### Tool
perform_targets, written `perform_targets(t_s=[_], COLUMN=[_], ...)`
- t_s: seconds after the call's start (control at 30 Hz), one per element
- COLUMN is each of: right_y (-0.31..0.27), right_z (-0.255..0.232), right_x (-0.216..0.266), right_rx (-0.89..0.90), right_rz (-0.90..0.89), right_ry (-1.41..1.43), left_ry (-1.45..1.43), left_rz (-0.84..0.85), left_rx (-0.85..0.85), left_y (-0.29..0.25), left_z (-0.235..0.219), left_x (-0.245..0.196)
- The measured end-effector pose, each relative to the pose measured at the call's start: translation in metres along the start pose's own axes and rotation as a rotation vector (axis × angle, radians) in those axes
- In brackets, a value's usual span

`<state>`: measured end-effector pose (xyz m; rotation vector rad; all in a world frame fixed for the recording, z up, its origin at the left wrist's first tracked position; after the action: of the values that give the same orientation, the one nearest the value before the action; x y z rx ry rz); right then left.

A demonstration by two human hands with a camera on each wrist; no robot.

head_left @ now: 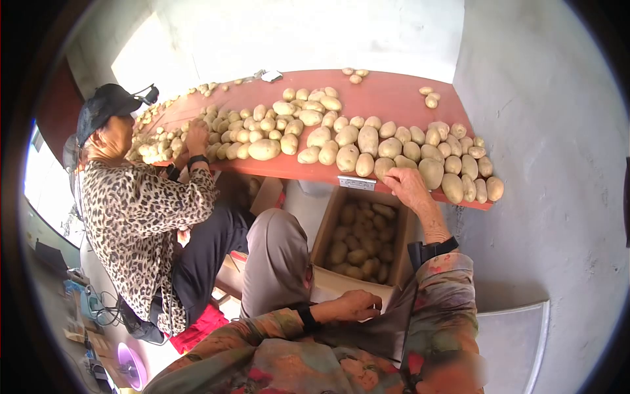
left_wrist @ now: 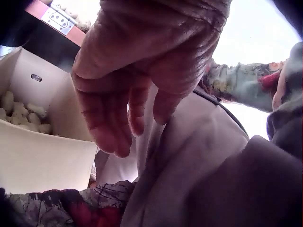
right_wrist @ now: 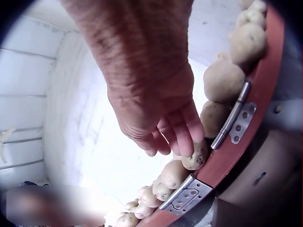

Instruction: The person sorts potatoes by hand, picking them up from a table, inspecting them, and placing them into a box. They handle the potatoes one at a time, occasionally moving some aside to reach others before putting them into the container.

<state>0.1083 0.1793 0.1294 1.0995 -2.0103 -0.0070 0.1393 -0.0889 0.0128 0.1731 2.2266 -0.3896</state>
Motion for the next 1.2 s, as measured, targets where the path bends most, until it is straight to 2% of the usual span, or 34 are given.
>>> perform_targets(t_s=[0.23, 0.5, 0.73, 0.93, 1.07, 1.13, 1.2], right_y=[-0.005, -0.006, -0.007, -0.020, -0.026, -0.029, -0.030], right_z=[-0.006, -0.014, -0.013, -0.012, -0.014, -0.016, -0.019], right_x=[-0.001, -0.005, 0.002, 0.008, 0.015, 0.023, 0.026], right_rx=[0.026, 0.041, -0.004, 0.013, -0.003, -0.012, -0.029], right_rz=[0.037, 0.085, 0.013, -0.034, -0.090, -0.110, -0.104], right_ry=[-0.027, -0.101, -0.153, -0.325, -0.341, -0.303, -0.282], left_ry=[0.121, 0.098, -0.004, -0.074, -0.142, -0.195, -0.195], left_rz=[0.014, 0.027, 0.034, 0.122, 0.213, 0.096, 0.079], left_rx=[0.048, 0.091, 0.066, 0.074, 0.048, 0.059, 0.036], left_y=[-0.006, 0.001, 0.011, 0.028, 0.034, 0.040, 0.042], left_z=[0.011, 0.010, 0.012, 0.016, -0.012, -0.033, -0.065], left_x=[-0.004, 0.003, 0.005, -0.002, -0.018, -0.020, -0.028])
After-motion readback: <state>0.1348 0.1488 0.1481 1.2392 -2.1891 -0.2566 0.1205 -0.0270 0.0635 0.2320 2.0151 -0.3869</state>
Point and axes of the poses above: each hand's wrist, its own y-axis towards the middle knuckle, its own z-axis out of the palm, x = y × z, the point moved 5 cm from there along y, towards the middle knuckle, and after that the axes turned 5 degrees about -x, right-handed, at the moved point
